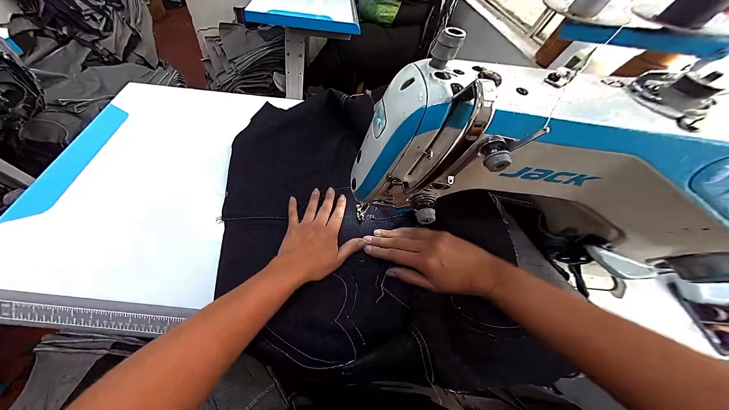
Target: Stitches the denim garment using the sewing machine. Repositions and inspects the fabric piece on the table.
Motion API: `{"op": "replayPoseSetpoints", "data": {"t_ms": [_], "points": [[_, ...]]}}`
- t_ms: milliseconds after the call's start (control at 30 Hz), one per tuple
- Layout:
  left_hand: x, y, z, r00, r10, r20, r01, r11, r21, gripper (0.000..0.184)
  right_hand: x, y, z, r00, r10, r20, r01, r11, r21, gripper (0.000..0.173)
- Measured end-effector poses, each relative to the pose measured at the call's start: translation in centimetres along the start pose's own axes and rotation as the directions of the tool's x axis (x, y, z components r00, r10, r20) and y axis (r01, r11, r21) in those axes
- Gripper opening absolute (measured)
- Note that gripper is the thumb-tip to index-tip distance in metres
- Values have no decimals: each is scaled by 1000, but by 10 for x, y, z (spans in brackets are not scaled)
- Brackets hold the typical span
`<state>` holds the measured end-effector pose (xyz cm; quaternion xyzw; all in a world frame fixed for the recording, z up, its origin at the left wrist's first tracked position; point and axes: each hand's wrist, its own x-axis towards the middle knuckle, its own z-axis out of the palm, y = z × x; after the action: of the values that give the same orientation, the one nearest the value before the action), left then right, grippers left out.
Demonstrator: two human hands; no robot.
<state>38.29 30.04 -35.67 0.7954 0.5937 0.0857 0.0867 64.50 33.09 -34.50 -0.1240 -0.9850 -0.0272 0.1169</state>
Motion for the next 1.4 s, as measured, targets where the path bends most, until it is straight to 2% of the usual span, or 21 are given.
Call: {"op": "replayPoseSetpoints", "data": {"t_ms": [67,133,200,267,333,367,433,800,1167,1400], "points": [[6,-13,-1,995,104,7,-104,995,6,92,-1,-28,18,976,184,-115,-181,983,39,43],[19,-34,-8,963,271,-4,-271,963,-13,88,18,-62,28,911,375,-171,-379,925,13,45],[37,-56,-14,886,464,11,-464,886,-29,82,44,-97,37,820,533,-210,-551,834,-32,47],[60,-71,-18,779,625,39,-625,780,-30,81,70,-119,45,734,630,-251,-664,744,-74,48],[77,-77,-21,694,716,76,-717,697,-18,83,88,-129,51,685,675,-274,-720,685,-113,49],[82,-78,-25,673,732,111,-735,678,-15,83,94,-132,52,675,686,-272,-733,664,-144,50],[86,-77,-31,652,739,168,-747,665,-25,82,97,-134,52,671,698,-250,-741,644,-193,52],[87,-78,-29,639,756,138,-761,649,-30,82,92,-131,50,692,654,-307,-715,679,-167,44],[84,-77,-27,677,727,119,-733,680,20,87,87,-127,47,714,625,-315,-691,702,-171,41],[79,-76,-26,741,662,114,-670,741,55,86,77,-112,45,744,597,-301,-654,743,-142,41]]}}
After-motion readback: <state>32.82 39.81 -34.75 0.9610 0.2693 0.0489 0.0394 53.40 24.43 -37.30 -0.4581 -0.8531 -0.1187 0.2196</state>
